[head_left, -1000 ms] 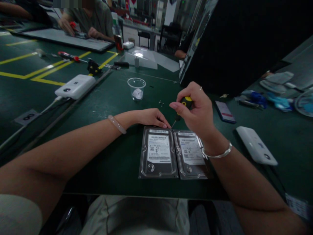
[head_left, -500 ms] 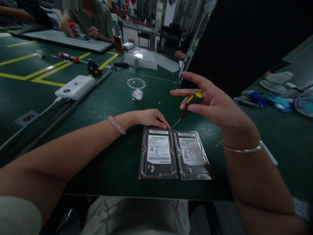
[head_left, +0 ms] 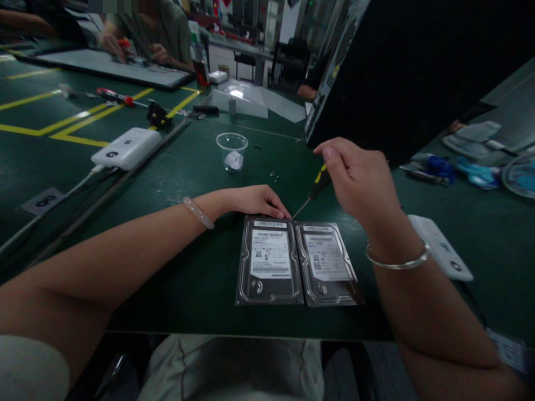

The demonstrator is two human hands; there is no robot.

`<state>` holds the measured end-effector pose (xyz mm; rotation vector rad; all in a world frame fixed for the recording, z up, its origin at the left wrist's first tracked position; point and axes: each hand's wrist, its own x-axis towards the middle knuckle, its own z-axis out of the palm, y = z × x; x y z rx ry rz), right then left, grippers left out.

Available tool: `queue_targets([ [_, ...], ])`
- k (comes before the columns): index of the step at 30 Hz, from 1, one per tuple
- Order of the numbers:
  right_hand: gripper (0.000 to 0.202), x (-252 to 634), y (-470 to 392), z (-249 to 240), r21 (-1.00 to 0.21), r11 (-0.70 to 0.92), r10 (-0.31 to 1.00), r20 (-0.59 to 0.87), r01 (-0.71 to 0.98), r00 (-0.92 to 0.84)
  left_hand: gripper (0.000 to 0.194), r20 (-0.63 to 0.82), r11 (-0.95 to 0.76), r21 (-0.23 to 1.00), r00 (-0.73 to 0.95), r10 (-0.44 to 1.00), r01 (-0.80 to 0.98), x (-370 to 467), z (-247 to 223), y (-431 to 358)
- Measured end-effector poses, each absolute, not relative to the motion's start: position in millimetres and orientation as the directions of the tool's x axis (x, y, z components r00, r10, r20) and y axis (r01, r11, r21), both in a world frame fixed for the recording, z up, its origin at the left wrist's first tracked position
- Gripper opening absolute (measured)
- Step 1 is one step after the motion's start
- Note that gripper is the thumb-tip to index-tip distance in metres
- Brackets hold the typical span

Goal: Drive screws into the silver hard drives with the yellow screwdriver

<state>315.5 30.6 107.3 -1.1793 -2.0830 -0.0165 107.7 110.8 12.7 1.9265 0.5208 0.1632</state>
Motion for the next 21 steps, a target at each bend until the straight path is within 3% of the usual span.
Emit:
queue_targets([
  [3, 0.023, 314, 27, 110, -0.245, 0.551, 0.739, 0.588, 0.798, -0.330, 0.025, -0.130, -0.312, 0.908, 0.896, 0.425, 0.280, 108, 13, 110],
  [6, 0.022, 314, 24, 114, -0.259, 0.641, 0.713, 0.549, 0.722, -0.436, 0.025, -0.127, -0.316, 0.907, 0.897, 0.424, 0.278, 107, 14, 110],
  [13, 0.028, 325, 23, 126, -0.474, 0.655, 0.753, 0.472, 0.589, -0.458, 0.025, -0.143, -0.321, 0.899, 0.890, 0.432, 0.300, 108, 16, 109],
  [16, 0.019, 318, 24, 121, -0.530, 0.636, 0.766, 0.518, 0.561, -0.380, 0.025, -0.134, -0.330, 0.897, 0.893, 0.430, 0.294, 108, 17, 110],
  [21, 0.017, 307, 26, 111, -0.461, 0.651, 0.710, 0.650, 0.603, -0.270, 0.026, -0.136, -0.340, 0.894, 0.900, 0.415, 0.291, 108, 15, 111],
])
